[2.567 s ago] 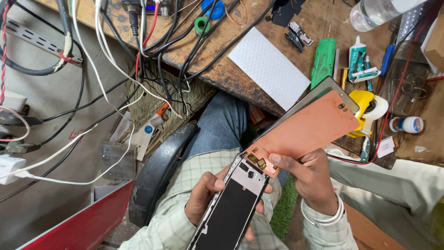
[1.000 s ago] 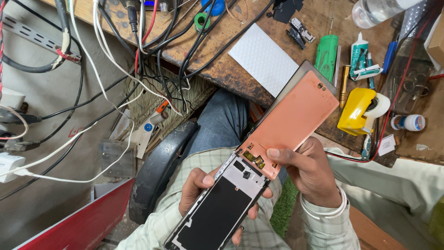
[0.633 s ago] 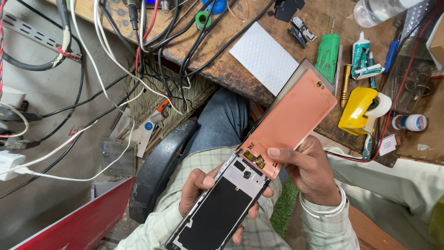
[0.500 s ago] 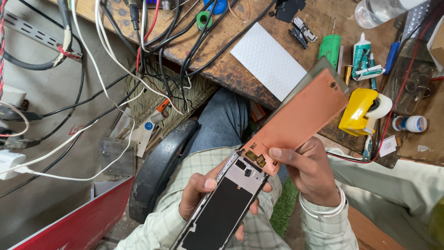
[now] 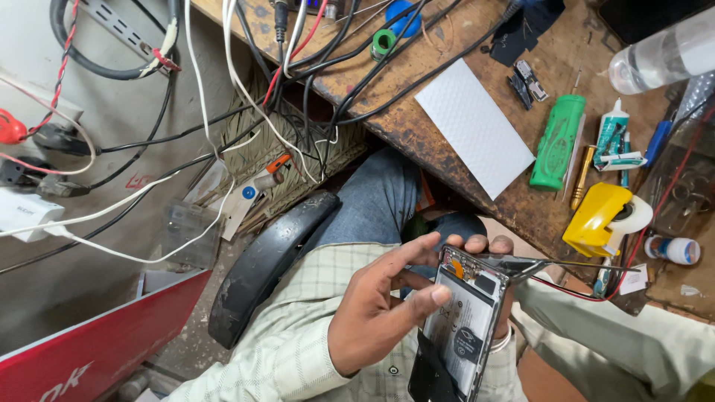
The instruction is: The person uses a screwdriver to remove screws from the back of a disassembled smartphone. They then use a metal prying tool to separate the back cover from the phone body, detaching the cover completely.
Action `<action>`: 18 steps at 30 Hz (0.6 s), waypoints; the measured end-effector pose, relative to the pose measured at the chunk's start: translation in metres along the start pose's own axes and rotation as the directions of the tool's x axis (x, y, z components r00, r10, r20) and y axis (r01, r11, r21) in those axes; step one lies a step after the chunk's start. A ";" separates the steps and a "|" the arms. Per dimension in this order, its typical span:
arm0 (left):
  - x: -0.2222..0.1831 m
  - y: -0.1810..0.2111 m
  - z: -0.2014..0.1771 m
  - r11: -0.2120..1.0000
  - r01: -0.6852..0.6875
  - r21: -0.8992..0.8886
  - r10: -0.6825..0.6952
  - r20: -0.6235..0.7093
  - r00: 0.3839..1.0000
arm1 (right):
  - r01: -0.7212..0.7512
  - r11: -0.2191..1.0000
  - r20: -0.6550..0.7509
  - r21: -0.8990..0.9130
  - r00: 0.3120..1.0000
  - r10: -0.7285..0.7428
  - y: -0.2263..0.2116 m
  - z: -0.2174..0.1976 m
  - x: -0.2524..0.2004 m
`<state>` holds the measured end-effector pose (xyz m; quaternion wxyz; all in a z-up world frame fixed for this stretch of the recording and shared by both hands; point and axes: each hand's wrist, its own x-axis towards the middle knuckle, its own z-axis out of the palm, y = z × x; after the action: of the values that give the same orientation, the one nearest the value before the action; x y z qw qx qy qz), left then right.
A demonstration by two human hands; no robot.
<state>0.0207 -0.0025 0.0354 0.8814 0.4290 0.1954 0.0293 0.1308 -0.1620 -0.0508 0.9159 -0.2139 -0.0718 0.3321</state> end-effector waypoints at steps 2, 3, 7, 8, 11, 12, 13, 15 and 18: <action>0.005 -0.004 0.001 0.998 0.018 -0.053 -0.022 -0.069 0.997 | 0.012 1.000 -0.001 0.012 1.000 -0.012 0.002 -0.004 -0.005; 0.006 -0.007 0.000 0.997 0.048 -0.068 -0.054 -0.093 0.994 | 0.012 1.000 0.001 0.016 1.000 -0.012 0.002 -0.005 -0.009; 0.015 -0.016 -0.008 0.983 0.112 -0.146 -0.130 -0.121 0.984 | 0.070 0.969 0.018 -0.238 0.998 -0.068 -0.008 -0.004 -0.007; 0.016 -0.018 -0.011 0.979 0.116 -0.170 -0.136 -0.110 0.985 | 0.054 0.953 0.001 -0.298 0.998 -0.057 -0.011 -0.001 -0.006; 0.017 -0.024 -0.020 0.935 0.234 -0.267 -0.263 -0.077 0.962 | 0.026 0.888 -0.018 -0.459 0.999 -0.038 -0.018 0.009 -0.005; 0.017 -0.027 -0.022 0.934 0.247 -0.258 -0.273 -0.070 0.959 | 0.027 0.863 -0.001 -0.505 0.999 -0.032 -0.021 0.014 -0.006; 0.016 -0.030 -0.025 0.933 0.259 -0.250 -0.283 -0.066 0.957 | 0.027 0.836 0.015 -0.549 1.000 -0.022 -0.022 0.018 -0.007; 0.013 -0.038 -0.030 0.943 0.239 -0.231 -0.258 -0.056 0.965 | 0.026 0.776 0.035 -0.630 0.999 -0.005 -0.025 0.025 -0.011; 0.009 -0.048 -0.038 0.961 0.157 -0.229 -0.167 -0.028 0.985 | 0.033 0.740 0.077 -0.672 0.997 0.026 -0.026 0.031 -0.014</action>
<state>0.0098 -0.0027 -0.0252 0.9191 0.3077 0.2459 -0.0109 0.1264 -0.1781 -0.0120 0.7739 -0.5159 -0.2245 0.2908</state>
